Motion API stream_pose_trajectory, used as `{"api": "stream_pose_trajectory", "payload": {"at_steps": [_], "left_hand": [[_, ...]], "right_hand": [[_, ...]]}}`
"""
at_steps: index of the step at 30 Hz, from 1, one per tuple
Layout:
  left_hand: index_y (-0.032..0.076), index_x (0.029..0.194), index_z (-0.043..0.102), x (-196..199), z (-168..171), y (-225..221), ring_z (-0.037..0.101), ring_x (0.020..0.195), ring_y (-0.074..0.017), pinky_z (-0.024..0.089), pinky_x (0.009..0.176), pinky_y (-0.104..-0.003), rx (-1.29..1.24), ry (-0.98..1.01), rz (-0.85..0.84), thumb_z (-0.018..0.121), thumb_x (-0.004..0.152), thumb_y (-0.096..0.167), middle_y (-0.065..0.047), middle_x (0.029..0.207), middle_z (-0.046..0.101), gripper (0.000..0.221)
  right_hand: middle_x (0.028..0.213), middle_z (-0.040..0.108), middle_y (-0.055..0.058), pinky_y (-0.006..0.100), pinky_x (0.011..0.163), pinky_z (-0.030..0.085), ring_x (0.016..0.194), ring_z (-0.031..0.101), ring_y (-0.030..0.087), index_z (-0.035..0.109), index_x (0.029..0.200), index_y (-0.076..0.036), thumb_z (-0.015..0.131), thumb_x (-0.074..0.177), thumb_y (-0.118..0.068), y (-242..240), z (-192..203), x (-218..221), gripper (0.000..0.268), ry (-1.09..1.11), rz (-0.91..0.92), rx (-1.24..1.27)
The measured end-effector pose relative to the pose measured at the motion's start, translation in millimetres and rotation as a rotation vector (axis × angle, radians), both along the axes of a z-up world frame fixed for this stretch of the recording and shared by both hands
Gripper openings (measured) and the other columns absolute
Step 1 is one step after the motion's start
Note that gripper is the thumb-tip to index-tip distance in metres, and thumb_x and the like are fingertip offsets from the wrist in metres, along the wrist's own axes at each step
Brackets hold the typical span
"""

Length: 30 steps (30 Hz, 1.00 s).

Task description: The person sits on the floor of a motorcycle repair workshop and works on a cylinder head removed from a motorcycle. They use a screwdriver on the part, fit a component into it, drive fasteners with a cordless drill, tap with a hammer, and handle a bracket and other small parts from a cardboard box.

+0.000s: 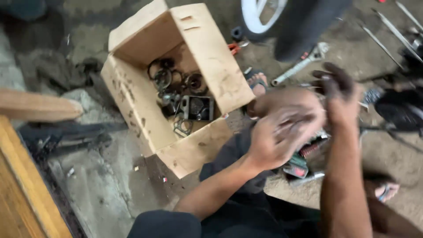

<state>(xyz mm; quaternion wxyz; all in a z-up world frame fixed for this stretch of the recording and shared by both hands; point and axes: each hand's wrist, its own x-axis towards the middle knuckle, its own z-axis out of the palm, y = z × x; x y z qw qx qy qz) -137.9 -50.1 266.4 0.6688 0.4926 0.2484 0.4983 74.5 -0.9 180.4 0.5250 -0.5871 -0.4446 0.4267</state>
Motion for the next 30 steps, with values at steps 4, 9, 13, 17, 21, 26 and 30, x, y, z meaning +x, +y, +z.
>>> {"api": "stream_pose_trajectory", "payload": {"at_steps": [4, 9, 13, 17, 21, 26, 30], "left_hand": [[-0.002, 0.124, 0.061, -70, -56, -10, 0.069, 0.099, -0.0188, 0.057, 0.09, -0.028, -0.13, 0.184, 0.317, 0.061, 0.098, 0.007, -0.012, 0.116, 0.069, 0.027], [0.002, 0.118, 0.065, -137, -132, -4, 0.067, 0.088, -0.0152, 0.056, 0.082, -0.026, -0.417, 0.295, 0.46, 0.059, 0.091, 0.0, -0.008, 0.099, 0.072, 0.027], [0.005, 0.112, 0.068, -170, -200, 7, 0.068, 0.08, -0.0157, 0.058, 0.073, -0.028, -0.458, 0.41, 0.598, 0.063, 0.092, 0.005, -0.007, 0.092, 0.074, 0.02], [0.006, 0.111, 0.07, -200, -235, 28, 0.072, 0.078, -0.0188, 0.062, 0.069, -0.031, -0.611, 0.434, 0.719, 0.064, 0.092, 0.006, -0.012, 0.087, 0.075, 0.02], [0.002, 0.114, 0.069, -223, -264, 38, 0.072, 0.08, -0.0191, 0.062, 0.071, -0.031, -0.711, 0.419, 0.738, 0.065, 0.091, 0.004, -0.015, 0.089, 0.075, 0.023], [-0.004, 0.117, 0.067, -234, -272, 46, 0.072, 0.082, -0.0209, 0.065, 0.071, -0.033, -0.861, 0.334, 0.744, 0.065, 0.092, 0.006, -0.021, 0.094, 0.074, 0.027], [-0.004, 0.118, 0.066, -238, -282, 46, 0.073, 0.083, -0.0216, 0.065, 0.072, -0.034, -0.871, 0.31, 0.723, 0.066, 0.092, 0.008, -0.022, 0.095, 0.073, 0.028]], "right_hand": [[0.122, 0.067, 0.018, 0.027, 0.092, 0.052, 0.101, 0.062, 0.02, 0.055, 0.148, 0.01, 0.048, 0.111, 0.006, 19, 64, -31, 0.037, -0.216, 0.114, 0.014], [0.124, 0.063, 0.031, 0.035, 0.09, 0.051, 0.1, 0.061, 0.031, 0.049, 0.145, 0.025, 0.048, 0.109, 0.018, 63, 107, -107, 0.037, -0.338, 0.322, 0.094], [0.109, 0.072, 0.02, 0.036, 0.086, 0.058, 0.096, 0.071, 0.026, 0.064, 0.13, 0.004, 0.062, 0.101, 0.002, 103, 92, -188, 0.029, -0.302, 0.434, 0.051], [0.1, 0.075, 0.022, 0.048, 0.09, 0.057, 0.089, 0.073, 0.029, 0.07, 0.13, -0.001, 0.067, 0.094, -0.004, 124, 69, -249, 0.036, -0.223, 0.564, -0.107], [0.095, 0.08, 0.01, 0.047, 0.106, 0.042, 0.097, 0.075, 0.03, 0.072, 0.132, -0.013, 0.068, 0.095, -0.015, 130, 1, -251, 0.038, -0.427, 0.699, -0.173], [0.097, 0.079, 0.015, 0.05, 0.088, 0.055, 0.098, 0.075, 0.036, 0.071, 0.132, -0.014, 0.066, 0.093, -0.018, 125, -37, -263, 0.04, -0.456, 0.752, -0.375], [0.101, 0.079, 0.018, 0.053, 0.085, 0.058, 0.098, 0.075, 0.039, 0.071, 0.131, -0.012, 0.067, 0.093, -0.018, 121, -58, -277, 0.038, -0.525, 0.83, -0.421]]}}
